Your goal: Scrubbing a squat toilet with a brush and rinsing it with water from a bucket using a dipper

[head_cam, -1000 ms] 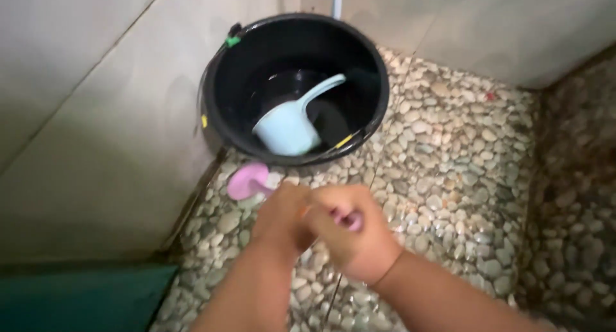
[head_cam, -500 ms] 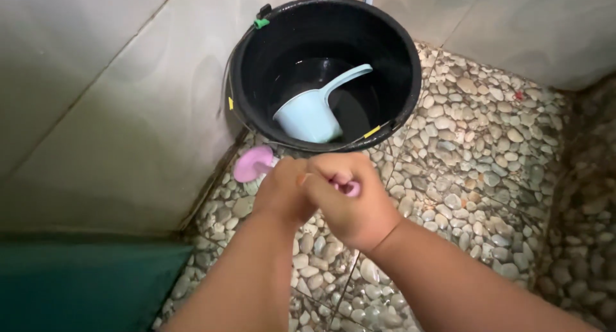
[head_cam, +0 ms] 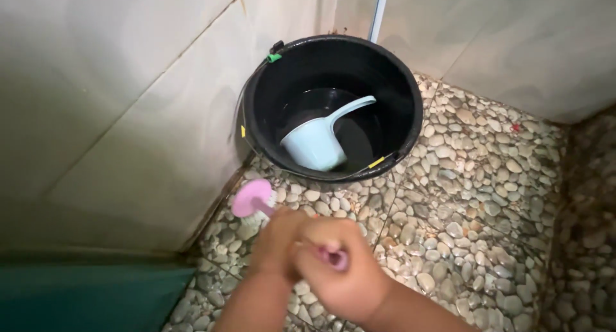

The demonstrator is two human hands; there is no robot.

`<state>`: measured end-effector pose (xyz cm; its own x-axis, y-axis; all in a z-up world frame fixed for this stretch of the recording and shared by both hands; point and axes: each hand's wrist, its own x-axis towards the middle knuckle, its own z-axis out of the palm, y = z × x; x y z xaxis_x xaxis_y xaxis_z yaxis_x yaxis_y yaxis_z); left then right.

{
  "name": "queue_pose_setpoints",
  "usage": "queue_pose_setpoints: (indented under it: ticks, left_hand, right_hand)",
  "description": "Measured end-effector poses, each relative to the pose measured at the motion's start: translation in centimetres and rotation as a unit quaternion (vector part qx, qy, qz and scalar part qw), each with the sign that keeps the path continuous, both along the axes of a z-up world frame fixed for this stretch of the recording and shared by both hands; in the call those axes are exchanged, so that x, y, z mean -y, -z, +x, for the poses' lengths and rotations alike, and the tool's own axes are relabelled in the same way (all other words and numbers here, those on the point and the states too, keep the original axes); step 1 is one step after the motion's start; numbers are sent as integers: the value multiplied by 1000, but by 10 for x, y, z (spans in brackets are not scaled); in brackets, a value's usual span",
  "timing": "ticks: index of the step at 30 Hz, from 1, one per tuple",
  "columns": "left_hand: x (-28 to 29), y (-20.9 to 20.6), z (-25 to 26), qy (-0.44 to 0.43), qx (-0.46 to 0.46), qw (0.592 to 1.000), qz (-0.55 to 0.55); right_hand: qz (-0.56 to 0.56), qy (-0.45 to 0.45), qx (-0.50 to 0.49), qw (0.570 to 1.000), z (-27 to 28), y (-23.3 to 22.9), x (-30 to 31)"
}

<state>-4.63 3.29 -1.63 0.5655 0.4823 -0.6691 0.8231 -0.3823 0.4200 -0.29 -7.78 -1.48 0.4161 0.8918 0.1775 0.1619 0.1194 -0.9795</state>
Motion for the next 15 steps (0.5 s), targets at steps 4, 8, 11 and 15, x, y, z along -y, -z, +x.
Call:
queue_pose_setpoints:
  ticks: [4,8,11,15]
  left_hand:
    - [-24,69,-11,77,103,985,112]
    - [-15,66,-7,70,103,987,106]
    - [0,29,-13,61,89,990,92]
    - [-12,49,-20,-32,111,992,49]
  right_hand:
    - [14,27,55,998,-7,-1,-13]
    - [-4,1,60,998,2,-11,-7]
    - [-43,-5,53,998,0,-25,1]
    - [-3,-18,38,999,-9,-14,-11]
